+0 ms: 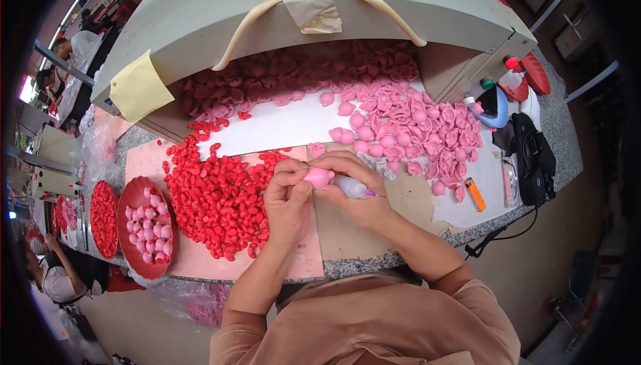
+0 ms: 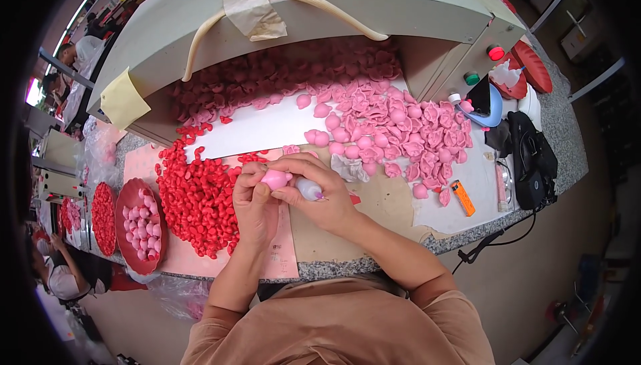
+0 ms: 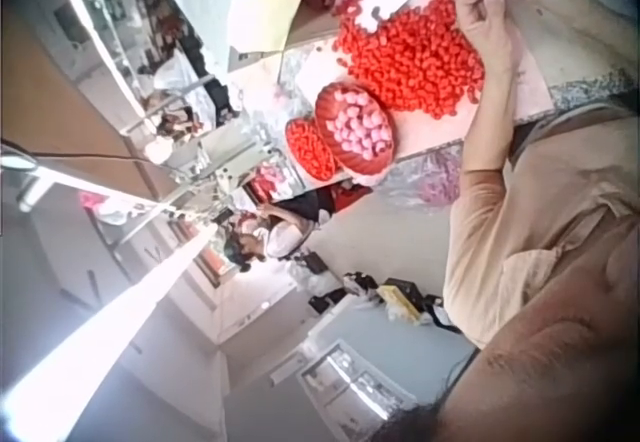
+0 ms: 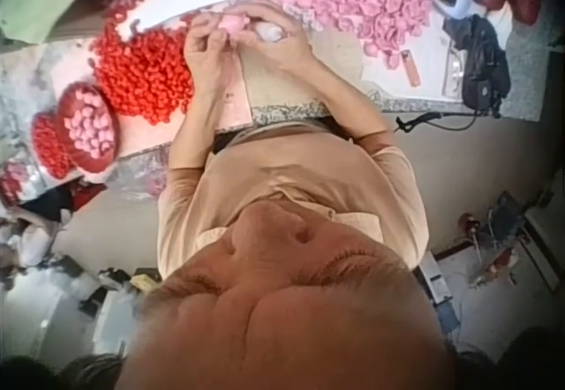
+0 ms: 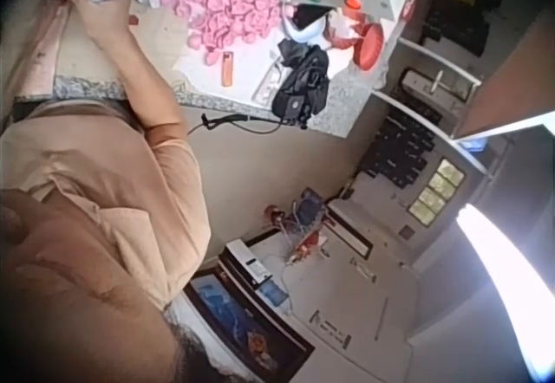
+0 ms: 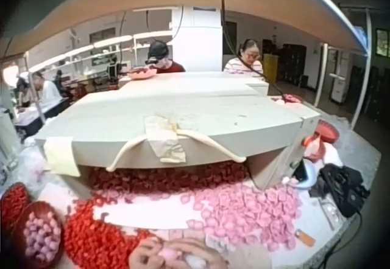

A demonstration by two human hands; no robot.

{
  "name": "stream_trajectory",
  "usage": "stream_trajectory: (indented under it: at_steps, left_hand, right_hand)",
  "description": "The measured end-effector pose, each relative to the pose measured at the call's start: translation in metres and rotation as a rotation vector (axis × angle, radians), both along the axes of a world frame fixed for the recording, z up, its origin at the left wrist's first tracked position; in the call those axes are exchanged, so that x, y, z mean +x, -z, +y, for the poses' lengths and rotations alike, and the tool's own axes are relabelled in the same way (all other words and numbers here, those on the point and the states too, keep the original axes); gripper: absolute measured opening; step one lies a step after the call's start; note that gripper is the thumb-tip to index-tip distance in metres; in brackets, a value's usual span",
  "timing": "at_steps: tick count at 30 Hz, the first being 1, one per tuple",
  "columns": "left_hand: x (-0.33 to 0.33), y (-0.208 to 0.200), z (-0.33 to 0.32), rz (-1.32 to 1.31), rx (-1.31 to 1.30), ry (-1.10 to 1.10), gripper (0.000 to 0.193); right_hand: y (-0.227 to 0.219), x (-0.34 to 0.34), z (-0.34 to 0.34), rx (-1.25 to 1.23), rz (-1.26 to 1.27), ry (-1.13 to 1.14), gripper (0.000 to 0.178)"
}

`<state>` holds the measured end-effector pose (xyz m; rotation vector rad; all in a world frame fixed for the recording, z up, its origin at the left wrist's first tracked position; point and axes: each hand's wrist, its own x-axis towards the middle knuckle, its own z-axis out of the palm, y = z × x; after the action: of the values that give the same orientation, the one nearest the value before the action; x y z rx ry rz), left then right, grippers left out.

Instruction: Assembling small plastic toy components at a factory workbench.

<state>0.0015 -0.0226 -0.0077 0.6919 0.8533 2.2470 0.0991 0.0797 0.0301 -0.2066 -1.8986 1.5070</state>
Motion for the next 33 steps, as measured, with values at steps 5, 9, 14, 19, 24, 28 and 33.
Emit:
stream_trajectory:
  at_steps: [5,9,14,19,24,28,33]
  left_hand:
    - [-0.001,-0.001,0.001,-0.038,-0.058,-0.009,0.016]
    - [0.001,-0.009,0.006,-0.062,-0.228,-0.067,0.031]
    - [0.005,-0.01,0.007,0.438,-0.26,-0.321,0.043]
    - [0.0,-0.013,0.001,0.474,-0.406,-0.304,0.04]
    - [-0.004,-0.017,0.0,0.58,-0.351,-0.307,0.039]
    - [-0.005,-0.016,-0.004,0.499,-0.352,-0.23,0.047]
    - [-0.004,-0.014,-0.003,0.481,-0.321,-0.227,0.043]
  right_hand:
    - [0.005,-0.003,-0.002,0.006,0.003,0.031,0.032]
    - [0.018,-0.007,0.002,-0.606,-0.079,-0.14,0.034]
    - [0.006,-0.011,-0.007,-1.19,0.06,-0.293,0.034]
    - [0.023,-0.011,-0.008,-1.18,0.043,-0.34,0.035]
    - [0.028,-0.01,0.001,-0.998,0.023,-0.378,0.038]
    - [0.025,-0.012,-0.002,-0.876,-0.008,-0.325,0.039]
    - [0.029,-0.012,-0.003,-0.78,0.043,-0.312,0.038]
